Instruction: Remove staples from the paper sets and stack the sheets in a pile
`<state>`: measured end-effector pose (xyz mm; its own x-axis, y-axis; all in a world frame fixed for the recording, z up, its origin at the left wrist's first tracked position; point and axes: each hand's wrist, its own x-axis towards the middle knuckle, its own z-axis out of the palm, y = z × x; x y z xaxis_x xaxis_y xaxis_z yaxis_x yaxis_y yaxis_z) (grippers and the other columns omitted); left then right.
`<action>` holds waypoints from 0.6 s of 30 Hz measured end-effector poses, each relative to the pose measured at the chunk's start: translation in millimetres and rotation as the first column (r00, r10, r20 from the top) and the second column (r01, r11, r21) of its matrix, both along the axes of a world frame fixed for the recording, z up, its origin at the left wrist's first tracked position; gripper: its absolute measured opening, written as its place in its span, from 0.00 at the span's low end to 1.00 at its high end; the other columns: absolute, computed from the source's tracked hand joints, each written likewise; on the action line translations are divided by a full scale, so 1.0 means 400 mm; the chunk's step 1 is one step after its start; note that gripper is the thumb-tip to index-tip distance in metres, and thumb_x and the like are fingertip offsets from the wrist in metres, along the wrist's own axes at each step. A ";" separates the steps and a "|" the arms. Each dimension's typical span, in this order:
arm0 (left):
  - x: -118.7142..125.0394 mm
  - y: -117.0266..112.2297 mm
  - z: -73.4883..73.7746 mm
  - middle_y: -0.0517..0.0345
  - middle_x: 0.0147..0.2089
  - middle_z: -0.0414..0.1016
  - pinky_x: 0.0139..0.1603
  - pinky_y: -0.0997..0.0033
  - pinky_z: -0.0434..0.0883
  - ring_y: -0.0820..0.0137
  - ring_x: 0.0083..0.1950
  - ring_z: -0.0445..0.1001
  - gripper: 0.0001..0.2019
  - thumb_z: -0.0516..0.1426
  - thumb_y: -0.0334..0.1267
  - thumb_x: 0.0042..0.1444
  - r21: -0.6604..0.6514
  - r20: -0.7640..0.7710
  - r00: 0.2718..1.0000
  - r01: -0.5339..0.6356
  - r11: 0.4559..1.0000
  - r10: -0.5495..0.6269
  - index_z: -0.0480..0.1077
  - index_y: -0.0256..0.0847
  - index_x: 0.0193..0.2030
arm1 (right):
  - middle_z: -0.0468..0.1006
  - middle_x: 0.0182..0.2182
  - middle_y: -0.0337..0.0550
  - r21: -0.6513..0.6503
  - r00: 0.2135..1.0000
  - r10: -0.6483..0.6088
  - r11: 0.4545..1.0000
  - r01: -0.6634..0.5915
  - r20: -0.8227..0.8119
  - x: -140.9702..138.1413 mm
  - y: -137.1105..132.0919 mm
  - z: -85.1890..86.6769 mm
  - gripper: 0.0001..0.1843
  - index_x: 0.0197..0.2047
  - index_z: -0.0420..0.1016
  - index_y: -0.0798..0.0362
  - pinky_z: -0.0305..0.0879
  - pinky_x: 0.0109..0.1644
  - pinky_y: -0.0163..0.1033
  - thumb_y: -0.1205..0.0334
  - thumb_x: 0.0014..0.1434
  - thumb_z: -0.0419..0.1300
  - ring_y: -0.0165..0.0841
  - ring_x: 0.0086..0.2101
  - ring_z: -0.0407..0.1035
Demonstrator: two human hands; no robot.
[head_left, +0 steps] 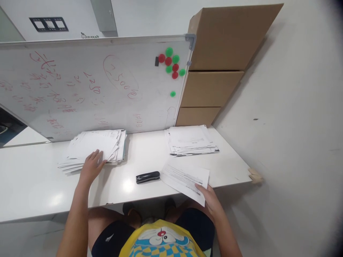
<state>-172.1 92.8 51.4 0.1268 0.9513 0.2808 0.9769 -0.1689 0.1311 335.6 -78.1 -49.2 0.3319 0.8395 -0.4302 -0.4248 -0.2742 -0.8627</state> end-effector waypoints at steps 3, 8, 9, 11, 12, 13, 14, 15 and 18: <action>-0.014 0.001 0.005 0.43 0.67 0.58 0.66 0.52 0.56 0.53 0.69 0.54 0.30 0.47 0.54 0.58 -0.023 0.005 0.999 0.039 0.999 -0.039 0.63 0.36 0.61 | 0.81 0.45 0.45 -0.007 1.000 -0.006 1.000 0.006 -0.007 0.001 0.001 0.004 0.21 0.44 0.77 0.50 0.71 0.54 0.49 0.57 0.45 0.70 0.48 0.49 0.73; -0.023 0.003 0.020 0.44 0.69 0.56 0.66 0.50 0.56 0.51 0.70 0.52 0.33 0.48 0.56 0.56 -0.106 -0.003 0.999 0.049 0.993 -0.050 0.62 0.36 0.63 | 0.82 0.44 0.45 -0.016 1.000 -0.013 1.000 0.013 -0.012 0.002 0.002 0.003 0.21 0.44 0.77 0.50 0.71 0.53 0.50 0.58 0.45 0.70 0.48 0.47 0.75; -0.024 0.003 0.023 0.44 0.69 0.56 0.66 0.50 0.56 0.51 0.70 0.52 0.33 0.47 0.56 0.56 -0.120 0.003 0.998 0.055 0.991 -0.055 0.62 0.36 0.63 | 0.82 0.44 0.45 -0.019 1.000 -0.015 1.000 0.015 -0.012 0.003 0.001 0.001 0.21 0.44 0.77 0.50 0.71 0.54 0.50 0.58 0.45 0.70 0.48 0.47 0.75; -0.027 0.001 0.030 0.44 0.68 0.57 0.65 0.50 0.57 0.51 0.69 0.53 0.33 0.47 0.56 0.56 -0.131 0.024 0.997 0.075 0.989 -0.072 0.63 0.37 0.62 | 0.82 0.44 0.45 -0.021 1.000 -0.018 1.000 0.017 -0.014 0.003 0.001 -0.003 0.22 0.44 0.77 0.50 0.71 0.54 0.51 0.57 0.44 0.70 0.48 0.47 0.75; -0.029 -0.001 0.032 0.45 0.67 0.59 0.65 0.51 0.58 0.51 0.69 0.55 0.32 0.47 0.56 0.56 -0.127 0.038 0.996 0.089 0.988 -0.085 0.65 0.37 0.61 | 0.82 0.45 0.45 -0.018 1.000 -0.018 1.000 0.017 -0.015 0.003 0.001 -0.004 0.22 0.45 0.77 0.50 0.70 0.55 0.52 0.57 0.44 0.70 0.48 0.47 0.75; -0.033 -0.003 0.034 0.46 0.66 0.61 0.64 0.52 0.60 0.52 0.68 0.56 0.30 0.47 0.55 0.56 -0.119 0.054 0.994 0.105 0.987 -0.100 0.67 0.38 0.58 | 0.82 0.45 0.45 -0.012 1.000 -0.019 1.000 0.019 -0.017 0.003 0.002 -0.005 0.23 0.46 0.77 0.50 0.69 0.55 0.52 0.57 0.44 0.70 0.48 0.48 0.74; -0.038 -0.006 0.036 0.47 0.65 0.64 0.63 0.53 0.62 0.53 0.67 0.59 0.27 0.47 0.54 0.57 -0.103 0.073 0.992 0.114 0.988 -0.107 0.69 0.39 0.56 | 0.81 0.45 0.45 -0.006 1.000 -0.020 1.000 0.019 -0.021 0.002 0.002 -0.006 0.24 0.46 0.76 0.50 0.69 0.56 0.52 0.57 0.44 0.70 0.48 0.48 0.74; -0.042 -0.009 0.039 0.47 0.62 0.67 0.61 0.54 0.64 0.53 0.65 0.63 0.25 0.46 0.52 0.58 -0.085 0.095 0.990 0.109 0.990 -0.101 0.71 0.40 0.53 | 0.81 0.46 0.44 -0.001 1.000 -0.018 1.000 0.018 -0.024 0.002 0.002 -0.006 0.25 0.47 0.76 0.50 0.68 0.57 0.52 0.57 0.44 0.70 0.48 0.49 0.74; -0.035 -0.022 0.064 0.48 0.51 0.76 0.52 0.57 0.71 0.55 0.53 0.73 0.21 0.45 0.48 0.59 -0.006 0.174 0.985 -0.008 1.000 0.009 0.73 0.41 0.46 | 0.81 0.46 0.45 -0.002 0.999 -0.018 1.000 0.018 -0.032 -0.001 0.003 -0.003 0.26 0.48 0.75 0.50 0.67 0.58 0.52 0.56 0.44 0.70 0.48 0.49 0.73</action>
<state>-186.1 83.9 77.0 0.0687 0.9536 0.2932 0.9405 -0.1599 0.2998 335.3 -76.8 -50.5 0.3326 0.8328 -0.4425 -0.4572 -0.2680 -0.8480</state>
